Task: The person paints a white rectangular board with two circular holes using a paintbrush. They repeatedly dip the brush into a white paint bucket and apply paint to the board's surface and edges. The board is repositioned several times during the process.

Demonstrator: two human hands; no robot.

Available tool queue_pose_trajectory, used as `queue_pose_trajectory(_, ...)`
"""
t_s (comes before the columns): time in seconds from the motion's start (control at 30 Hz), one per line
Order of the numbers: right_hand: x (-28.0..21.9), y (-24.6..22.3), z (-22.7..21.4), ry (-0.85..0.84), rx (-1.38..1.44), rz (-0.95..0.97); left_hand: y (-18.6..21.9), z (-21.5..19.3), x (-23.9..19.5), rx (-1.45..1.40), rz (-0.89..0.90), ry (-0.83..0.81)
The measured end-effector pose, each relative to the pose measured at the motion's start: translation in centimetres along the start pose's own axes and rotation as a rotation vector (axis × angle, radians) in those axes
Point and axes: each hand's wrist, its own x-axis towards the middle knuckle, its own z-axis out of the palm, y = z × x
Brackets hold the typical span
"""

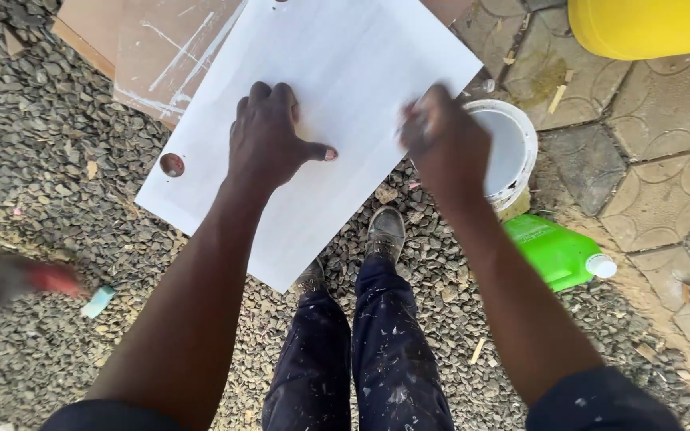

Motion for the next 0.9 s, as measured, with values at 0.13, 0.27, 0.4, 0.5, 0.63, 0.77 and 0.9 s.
queue_pose_trajectory(0.13,-8.8,-6.3,4.0,-0.136,0.043,0.02,-0.7,0.5,0.5,0.015,0.004,0.003)
queue_pose_trajectory(0.27,-17.7,-10.1,8.2,-0.409,0.188,-0.245,-1.5,1.2,1.1,0.029,-0.028,-0.038)
queue_pose_trajectory(0.4,-20.6,-9.6,6.2,-0.436,0.689,-0.093,-2.2,1.6,1.1,0.052,0.01,-0.038)
queue_pose_trajectory(0.5,-17.8,-5.7,2.9,-0.234,0.928,0.593,-3.2,2.3,1.4,0.05,0.062,0.005)
queue_pose_trajectory(0.63,-10.3,-0.3,3.2,0.144,0.877,0.614,-2.7,2.2,1.4,0.057,0.053,-0.005)
queue_pose_trajectory(0.77,-10.7,-3.3,4.7,-0.08,0.943,0.768,-2.7,2.5,1.8,0.072,0.024,0.014)
queue_pose_trajectory(0.9,-17.8,-8.5,7.4,-0.322,1.058,0.935,-2.6,2.5,1.7,0.066,-0.012,0.015)
